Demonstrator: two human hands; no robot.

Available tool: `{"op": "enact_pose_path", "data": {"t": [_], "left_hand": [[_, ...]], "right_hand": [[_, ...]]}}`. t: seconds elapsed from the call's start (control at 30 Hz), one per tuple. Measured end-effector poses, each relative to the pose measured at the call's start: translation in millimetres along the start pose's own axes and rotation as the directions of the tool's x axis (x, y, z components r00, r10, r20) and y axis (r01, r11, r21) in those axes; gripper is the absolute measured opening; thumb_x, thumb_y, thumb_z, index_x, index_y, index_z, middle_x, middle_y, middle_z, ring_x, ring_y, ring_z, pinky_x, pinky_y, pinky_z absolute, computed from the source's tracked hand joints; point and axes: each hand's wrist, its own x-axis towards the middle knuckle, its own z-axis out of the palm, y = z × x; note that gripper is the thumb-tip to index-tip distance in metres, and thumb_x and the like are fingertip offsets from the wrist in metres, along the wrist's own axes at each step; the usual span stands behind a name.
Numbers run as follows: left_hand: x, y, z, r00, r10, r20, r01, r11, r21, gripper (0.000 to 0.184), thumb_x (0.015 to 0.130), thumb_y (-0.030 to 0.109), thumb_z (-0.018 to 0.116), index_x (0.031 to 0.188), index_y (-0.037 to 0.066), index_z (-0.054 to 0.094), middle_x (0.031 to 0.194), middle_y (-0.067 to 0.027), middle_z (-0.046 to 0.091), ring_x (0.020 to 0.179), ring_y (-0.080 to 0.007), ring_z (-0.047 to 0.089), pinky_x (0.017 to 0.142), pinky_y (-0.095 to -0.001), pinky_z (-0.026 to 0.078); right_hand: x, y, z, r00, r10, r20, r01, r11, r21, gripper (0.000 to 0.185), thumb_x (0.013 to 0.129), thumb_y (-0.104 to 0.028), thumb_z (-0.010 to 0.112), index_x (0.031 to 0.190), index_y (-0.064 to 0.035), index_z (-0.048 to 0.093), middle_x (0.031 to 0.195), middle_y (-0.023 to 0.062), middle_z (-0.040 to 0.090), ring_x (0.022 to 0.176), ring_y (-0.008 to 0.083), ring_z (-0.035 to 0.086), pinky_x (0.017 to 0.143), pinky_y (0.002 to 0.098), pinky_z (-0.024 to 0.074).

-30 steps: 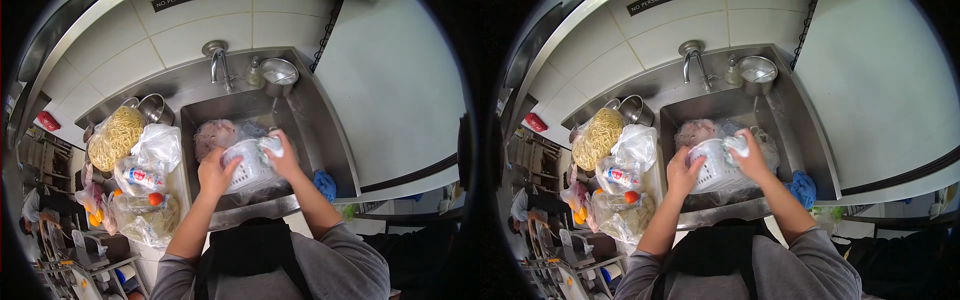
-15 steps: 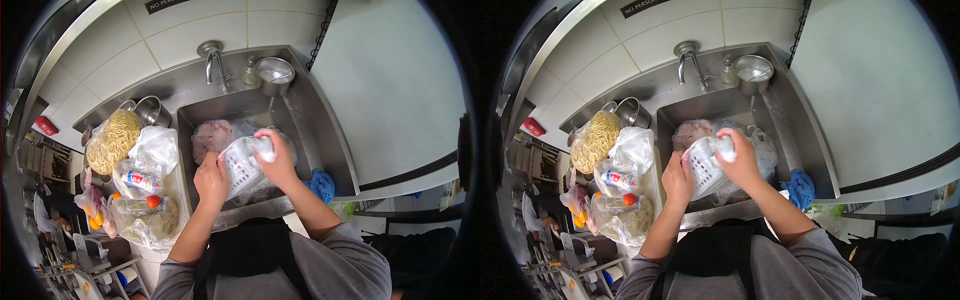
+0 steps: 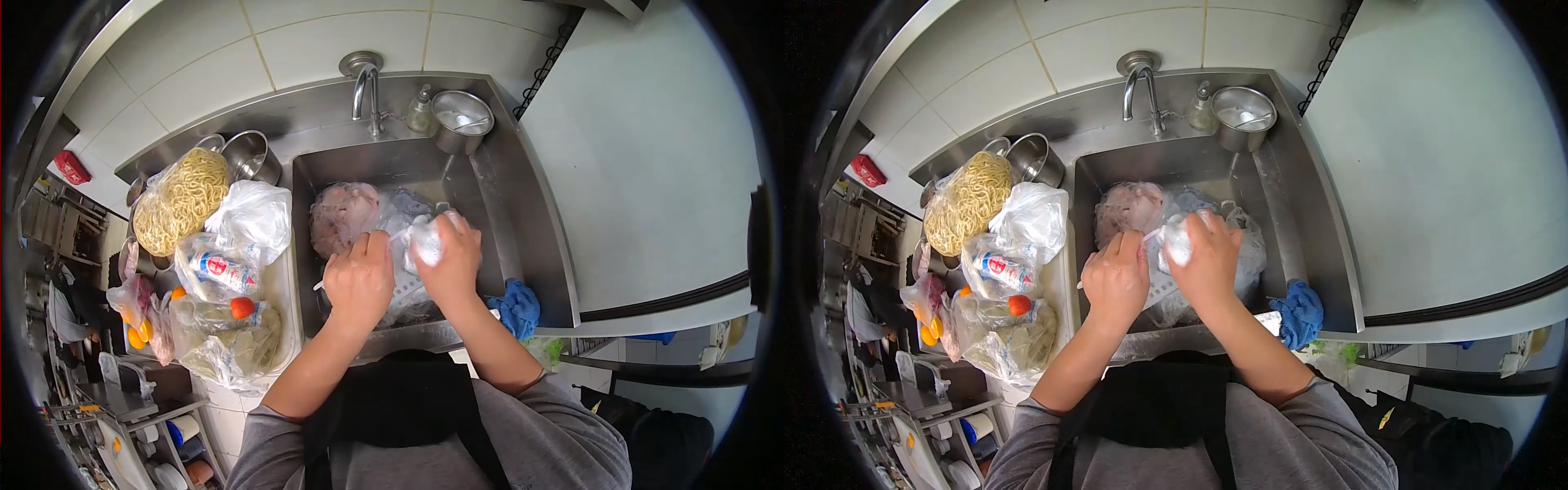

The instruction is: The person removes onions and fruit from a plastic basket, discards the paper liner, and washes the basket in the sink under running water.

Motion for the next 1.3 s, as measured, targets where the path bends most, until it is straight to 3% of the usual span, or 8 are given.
{"op": "enact_pose_path", "data": {"t": [0.43, 0.53, 0.6, 0.73, 0.87, 1.0, 1.1, 1.3], "left_hand": [[-1.4, -18.6, 1.0, 0.998, -0.07, -0.002, 0.07, 0.997, -0.015, 0.005, 0.085, 0.014, 0.058, 0.086, 0.009, 0.056, 0.074, -0.0104, 0.062, 0.062, -0.0318, 0.06, 0.056, -0.0405, 0.045], [-0.8, -23.5, -3.3, 0.991, -0.129, -0.024, 0.125, 0.985, -0.12, 0.009, 0.089, 0.017, 0.055, 0.084, 0.008, 0.054, 0.075, -0.0127, 0.062, 0.064, -0.0345, 0.06, 0.057, -0.0423, 0.045], [-0.6, -29.3, -3.0, 0.987, -0.157, -0.043, 0.147, 0.973, -0.181, 0.013, 0.09, 0.018, 0.053, 0.082, 0.007, 0.053, 0.075, -0.0138, 0.061, 0.064, -0.0352, 0.06, 0.056, -0.0425, 0.045], [-19.7, -50.3, 18.0, 0.954, -0.281, 0.1, 0.297, 0.928, -0.225, 0.019, 0.095, 0.02, 0.046, 0.085, 0.006, 0.054, 0.074, -0.0184, 0.059, 0.068, -0.0391, 0.058, 0.057, -0.044, 0.043], [-32.7, -62.3, 20.2, 0.908, -0.417, -0.026, 0.343, 0.78, -0.524, 0.026, 0.098, 0.02, 0.043, 0.083, 0.002, 0.054, 0.071, -0.0094, 0.058, 0.062, -0.0188, 0.052, 0.06, -0.0343, 0.042], [-54.8, -105.2, 45.0, 0.779, -0.619, 0.102, 0.508, 0.526, -0.682, 0.032, 0.101, 0.025, 0.039, 0.098, -0.001, 0.057, 0.084, -0.008, 0.061, 0.075, -0.0145, 0.054, 0.068, -0.0302, 0.046], [-69.5, -114.2, 67.1, 0.606, -0.679, 0.415, 0.357, -0.235, -0.904, 0.04, 0.102, 0.032, 0.033, 0.124, 0.001, 0.047, 0.115, -0.0146, 0.058, 0.1, -0.0252, 0.06, 0.087, -0.0379, 0.05], [-84.2, -97.3, 88.6, 0.493, -0.645, 0.584, 0.375, -0.449, -0.811, 0.045, 0.102, 0.035, 0.027, 0.129, 0.003, 0.045, 0.125, -0.0148, 0.055, 0.109, -0.0305, 0.057, 0.093, -0.0428, 0.048]], "right_hand": [[11.0, 19.0, 12.0, 0.996, 0.024, 0.091, -0.041, 0.982, 0.185, 0.021, 0.069, -0.007, 0.07, 0.087, -0.0072, 0.058, 0.087, 0.0081, 0.06, 0.082, 0.0265, 0.058, 0.072, 0.0387, 0.0412], [8.2, 55.1, 29.2, 0.924, 0.269, 0.272, -0.366, 0.827, 0.426, 0.017, 0.077, 0.002, 0.061, 0.092, -0.0048, 0.059, 0.091, 0.0068, 0.062, 0.082, 0.0142, 0.059, 0.07, 0.0295, 0.0463], [-1.3, 46.5, 38.3, 0.622, 0.586, 0.52, -0.71, 0.14, 0.69, 0.029, 0.073, -0.002, 0.068, 0.099, -0.0027, 0.056, 0.091, 0.0124, 0.062, 0.085, 0.0225, 0.061, 0.074, 0.0325, 0.0468], [-4.9, 12.8, 29.7, 0.963, 0.164, 0.215, -0.253, 0.825, 0.505, 0.025, 0.08, -0.004, 0.063, 0.104, -0.0022, 0.054, 0.094, 0.0128, 0.061, 0.087, 0.0203, 0.059, 0.078, 0.0318, 0.0457], [-3.8, 76.3, 43.1, 0.958, 0.227, 0.177, -0.273, 0.913, 0.305, 0.03, 0.078, -0.01, 0.069, 0.104, -0.003, 0.056, 0.091, 0.0144, 0.06, 0.088, 0.0252, 0.06, 0.078, 0.034, 0.046], [-16.1, 123.9, 42.4, 0.772, 0.448, 0.451, -0.624, 0.399, 0.672, 0.03, 0.086, -0.019, 0.062, 0.111, -0.0026, 0.057, 0.101, 0.0087, 0.062, 0.096, 0.0186, 0.059, 0.087, 0.0315, 0.043], [-34.0, 114.3, 57.0, 0.767, 0.557, 0.32, -0.519, 0.246, 0.818, 0.023, 0.09, -0.018, 0.057, 0.107, -0.002, 0.057, 0.1, 0.0065, 0.06, 0.095, 0.0152, 0.056, 0.086, 0.0293, 0.0421], [-35.8, 94.0, 53.6, 0.849, 0.524, 0.069, -0.442, 0.633, 0.635, 0.027, 0.091, -0.011, 0.05, 0.117, -0.0035, 0.048, 0.111, 0.0137, 0.052, 0.104, 0.022, 0.051, 0.091, 0.0315, 0.0389]]}}
